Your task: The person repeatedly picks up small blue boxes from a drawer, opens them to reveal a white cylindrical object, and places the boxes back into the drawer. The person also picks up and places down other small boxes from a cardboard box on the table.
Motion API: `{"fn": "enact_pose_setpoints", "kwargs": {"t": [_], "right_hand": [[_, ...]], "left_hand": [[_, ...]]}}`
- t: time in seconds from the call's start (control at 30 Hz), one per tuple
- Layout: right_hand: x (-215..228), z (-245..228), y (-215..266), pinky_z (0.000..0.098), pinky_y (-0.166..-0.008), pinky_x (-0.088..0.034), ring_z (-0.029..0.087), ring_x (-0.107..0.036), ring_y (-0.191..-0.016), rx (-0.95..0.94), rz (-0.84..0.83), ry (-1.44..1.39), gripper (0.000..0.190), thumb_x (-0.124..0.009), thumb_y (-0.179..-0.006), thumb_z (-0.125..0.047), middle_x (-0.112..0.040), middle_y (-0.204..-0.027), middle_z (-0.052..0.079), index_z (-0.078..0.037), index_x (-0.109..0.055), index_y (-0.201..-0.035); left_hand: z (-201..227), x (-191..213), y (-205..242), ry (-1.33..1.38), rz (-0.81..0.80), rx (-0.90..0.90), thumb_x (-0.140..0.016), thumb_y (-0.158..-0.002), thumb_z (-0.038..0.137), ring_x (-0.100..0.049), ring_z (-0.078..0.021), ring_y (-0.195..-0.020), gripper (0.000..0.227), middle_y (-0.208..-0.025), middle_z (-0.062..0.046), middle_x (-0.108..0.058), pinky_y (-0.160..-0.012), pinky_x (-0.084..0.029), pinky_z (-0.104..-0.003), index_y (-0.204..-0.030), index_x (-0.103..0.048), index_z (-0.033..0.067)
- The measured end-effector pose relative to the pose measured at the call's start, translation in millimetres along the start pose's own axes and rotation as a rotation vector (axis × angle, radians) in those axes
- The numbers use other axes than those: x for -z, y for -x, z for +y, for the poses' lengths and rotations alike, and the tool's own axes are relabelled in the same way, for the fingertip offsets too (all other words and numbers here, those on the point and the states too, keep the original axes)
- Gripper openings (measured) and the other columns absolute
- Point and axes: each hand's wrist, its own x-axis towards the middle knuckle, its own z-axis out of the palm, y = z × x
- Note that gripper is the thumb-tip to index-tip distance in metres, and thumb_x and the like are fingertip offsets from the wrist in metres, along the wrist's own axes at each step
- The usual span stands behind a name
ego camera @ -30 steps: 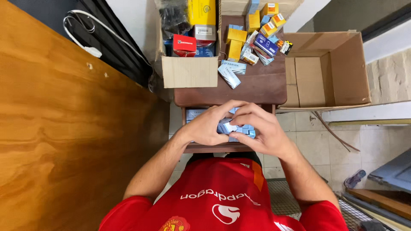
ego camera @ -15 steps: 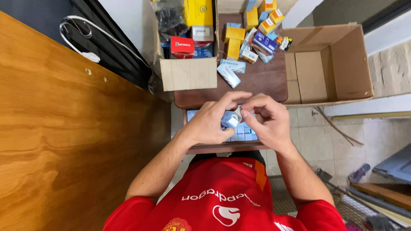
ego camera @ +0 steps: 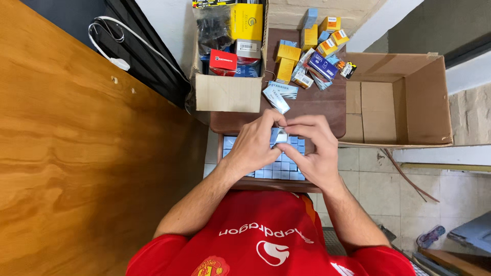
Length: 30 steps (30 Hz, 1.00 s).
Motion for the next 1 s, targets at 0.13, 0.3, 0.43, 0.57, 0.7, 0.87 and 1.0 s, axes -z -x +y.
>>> {"fn": "enact_pose_setpoints", "kwargs": {"t": [0.13, 0.3, 0.43, 0.57, 0.7, 0.87, 1.0], "right_hand": [[9, 10, -2, 0.0409, -0.089, -0.055, 0.025, -0.064, -0.098, 0.094, 0.012, 0.099, 0.017, -0.084, -0.090, -0.010, -0.063, -0.114, 0.010, -0.009, -0.074, -0.104], [17, 35, -2, 0.0439, -0.079, -0.054, 0.032, -0.066, -0.090, 0.300, 0.076, 0.073, 0.011, -0.081, -0.089, 0.002, -0.069, -0.102, 0.011, -0.007, -0.074, -0.089], [22, 50, 0, 0.0436, -0.066, -0.056, 0.034, -0.068, -0.073, 0.416, 0.215, 0.038, 0.013, -0.081, -0.083, 0.010, -0.074, -0.084, 0.015, -0.002, -0.076, -0.080], [25, 58, 7, 0.0417, -0.069, -0.057, 0.032, -0.067, -0.076, 0.423, 0.221, 0.059, 0.010, -0.085, -0.089, -0.009, -0.075, -0.090, 0.016, 0.000, -0.080, -0.086], [34, 53, 5, 0.0427, -0.074, -0.058, 0.033, -0.069, -0.083, 0.373, 0.163, 0.076, 0.008, -0.085, -0.086, -0.003, -0.076, -0.096, 0.016, 0.000, -0.082, -0.093], [47, 48, 1, 0.0445, -0.077, -0.056, 0.034, -0.073, -0.087, 0.095, 0.013, -0.113, 0.009, -0.072, -0.097, -0.009, -0.077, -0.099, 0.014, -0.005, -0.078, -0.101], [54, 44, -15, 0.0402, -0.079, -0.056, 0.025, -0.068, -0.085, 0.009, -0.079, -0.143, 0.009, -0.076, -0.093, -0.001, -0.070, -0.092, 0.011, -0.002, -0.077, -0.102]], "left_hand": [[8, -3, -8, -0.034, 0.041, 0.041, -0.077, -0.077, 0.012, -0.070, -0.0448, -0.102, 0.050, -0.104, -0.017, -0.071, -0.086, -0.055, -0.056, -0.118, -0.049, 0.0153], [22, -4, -19, 0.186, 0.026, 0.124, -0.078, -0.079, 0.017, -0.067, -0.0481, -0.108, 0.048, -0.108, -0.020, -0.071, -0.089, -0.052, -0.057, -0.119, -0.050, 0.0143], [19, -9, -19, 0.418, 0.034, 0.059, -0.082, -0.078, 0.022, -0.065, -0.0373, -0.121, 0.058, -0.121, -0.017, -0.069, -0.104, -0.049, -0.052, -0.127, -0.052, 0.0122], [25, -23, -16, 0.369, 0.136, 0.040, -0.085, -0.083, 0.030, -0.066, -0.0379, -0.117, 0.057, -0.119, -0.018, -0.066, -0.102, -0.050, -0.052, -0.126, -0.053, 0.0090], [28, -21, -15, 0.321, 0.154, 0.047, -0.082, -0.085, 0.023, -0.065, -0.0389, -0.117, 0.055, -0.121, -0.019, -0.063, -0.101, -0.050, -0.053, -0.128, -0.052, 0.0060], [32, -13, -16, 0.173, 0.092, -0.016, -0.073, -0.094, 0.015, -0.067, -0.0371, -0.113, 0.040, -0.119, -0.017, -0.065, -0.098, -0.053, -0.049, -0.126, -0.053, 0.0023], [41, -10, -17, 0.061, 0.060, -0.106, -0.073, -0.095, 0.011, -0.067, -0.0384, -0.111, 0.038, -0.115, -0.018, -0.064, -0.098, -0.054, -0.048, -0.127, -0.054, 0.0011]]}}
